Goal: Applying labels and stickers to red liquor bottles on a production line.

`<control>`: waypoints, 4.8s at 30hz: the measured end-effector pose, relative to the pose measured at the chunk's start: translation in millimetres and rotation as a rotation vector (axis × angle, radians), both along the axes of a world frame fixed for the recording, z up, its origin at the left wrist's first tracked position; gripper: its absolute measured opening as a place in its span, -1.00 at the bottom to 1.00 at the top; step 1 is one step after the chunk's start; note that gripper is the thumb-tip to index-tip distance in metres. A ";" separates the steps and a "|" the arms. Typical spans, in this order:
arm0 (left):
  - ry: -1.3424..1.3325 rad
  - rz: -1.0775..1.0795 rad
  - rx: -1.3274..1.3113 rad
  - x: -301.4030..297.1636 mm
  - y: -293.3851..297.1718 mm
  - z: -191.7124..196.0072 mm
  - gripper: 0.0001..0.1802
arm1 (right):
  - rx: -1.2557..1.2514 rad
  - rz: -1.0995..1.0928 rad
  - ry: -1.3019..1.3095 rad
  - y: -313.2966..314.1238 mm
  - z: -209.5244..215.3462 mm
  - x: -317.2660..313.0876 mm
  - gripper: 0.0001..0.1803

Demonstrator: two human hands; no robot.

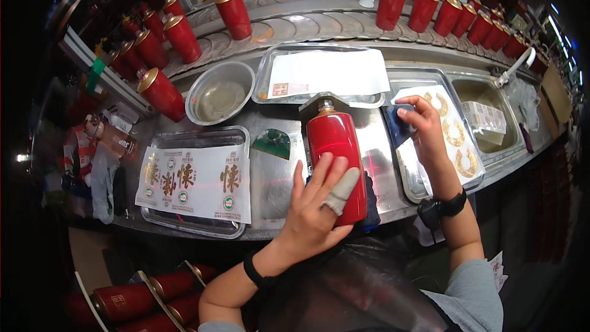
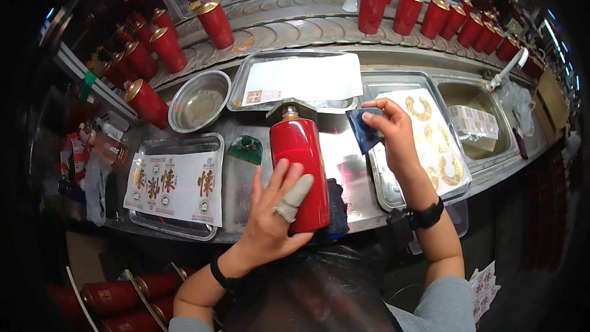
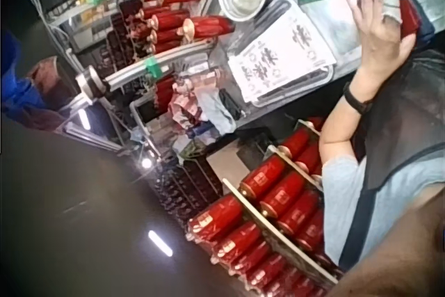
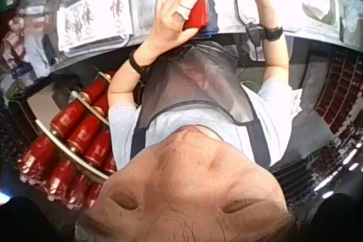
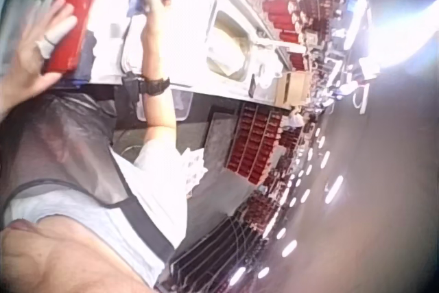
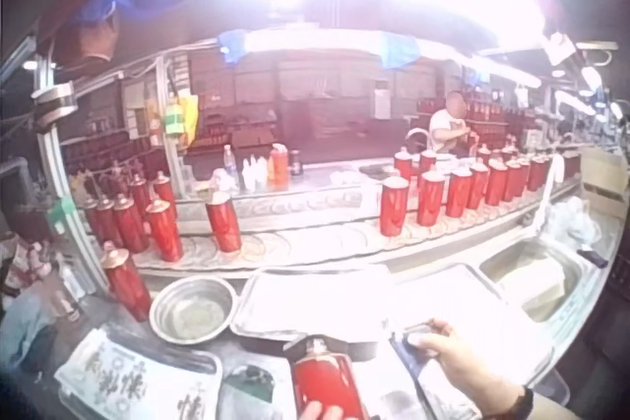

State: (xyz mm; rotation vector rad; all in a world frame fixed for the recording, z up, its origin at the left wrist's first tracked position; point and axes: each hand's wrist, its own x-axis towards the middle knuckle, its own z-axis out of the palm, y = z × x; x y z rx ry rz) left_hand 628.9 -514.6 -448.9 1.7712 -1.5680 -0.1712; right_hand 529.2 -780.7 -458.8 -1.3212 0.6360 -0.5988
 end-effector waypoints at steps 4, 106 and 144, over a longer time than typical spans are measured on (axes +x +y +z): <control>-0.155 -0.236 0.032 7.1 -24.3 2.0 -0.11 | -0.092 -0.008 0.156 -28.1 0.8 37.1 -0.82; 0.700 0.340 -0.216 85.5 -25.9 -6.0 -0.29 | 0.065 -0.707 0.441 -275.5 -111.1 -263.5 -0.88; 1.206 -0.007 0.122 138.9 -174.6 72.6 -0.31 | 0.346 -0.020 -0.548 -141.1 119.0 20.5 -0.90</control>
